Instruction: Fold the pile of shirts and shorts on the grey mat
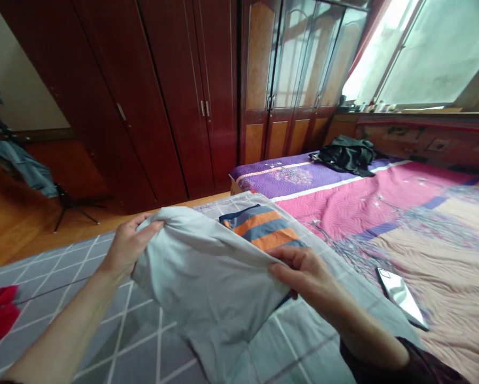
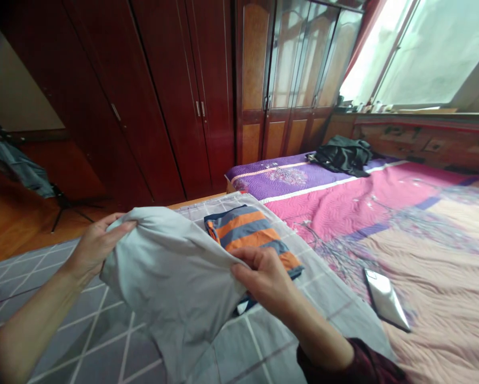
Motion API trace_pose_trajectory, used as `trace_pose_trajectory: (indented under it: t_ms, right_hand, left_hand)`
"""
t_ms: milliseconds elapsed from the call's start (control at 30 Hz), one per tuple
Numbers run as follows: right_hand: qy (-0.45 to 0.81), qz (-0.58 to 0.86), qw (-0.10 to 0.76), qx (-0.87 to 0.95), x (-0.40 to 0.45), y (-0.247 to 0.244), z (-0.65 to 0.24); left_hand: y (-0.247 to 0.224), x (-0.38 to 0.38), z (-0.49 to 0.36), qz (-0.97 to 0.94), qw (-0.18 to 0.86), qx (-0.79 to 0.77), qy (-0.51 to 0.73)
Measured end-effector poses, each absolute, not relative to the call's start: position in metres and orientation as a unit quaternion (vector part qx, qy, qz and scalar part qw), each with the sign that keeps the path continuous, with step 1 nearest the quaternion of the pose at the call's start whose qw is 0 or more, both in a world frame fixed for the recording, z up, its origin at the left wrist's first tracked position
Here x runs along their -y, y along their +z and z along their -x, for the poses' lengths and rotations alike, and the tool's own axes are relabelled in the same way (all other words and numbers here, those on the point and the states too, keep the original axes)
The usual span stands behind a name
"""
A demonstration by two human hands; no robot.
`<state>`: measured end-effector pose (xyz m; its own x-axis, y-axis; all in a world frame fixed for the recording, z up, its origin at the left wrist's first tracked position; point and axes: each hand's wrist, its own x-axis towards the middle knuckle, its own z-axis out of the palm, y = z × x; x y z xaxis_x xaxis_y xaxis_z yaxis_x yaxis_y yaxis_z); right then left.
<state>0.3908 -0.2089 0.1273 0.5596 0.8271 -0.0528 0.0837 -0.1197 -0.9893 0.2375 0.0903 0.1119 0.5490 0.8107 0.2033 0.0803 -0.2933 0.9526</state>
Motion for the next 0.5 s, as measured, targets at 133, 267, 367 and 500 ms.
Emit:
trace_pose_trajectory:
  t_ms: [133,267,367,500]
  right_hand:
    - [0.241,0.697,0.614,0.281,0.248,0.143,-0.419]
    - [0.189,0.696,0.661,0.208,0.268,0.132,-0.453]
    - [0.203,0.704,0.660,0.166,0.271,0.094,-0.477]
    - [0.249,0.741,0.611,0.121,0.273,0.032,-0.493]
  left_hand:
    - [0.151,-0.071,-0.302,-0.728,0.529,-0.218,0.378]
    - [0.156,-0.068,-0.377,-0.794,0.488,-0.157,0.327]
    - [0.123,-0.071,-0.427,-0.876,0.394,-0.162,0.225]
    - [0.059,-0.072,-0.458,-0.911,0.338,-0.187,0.147]
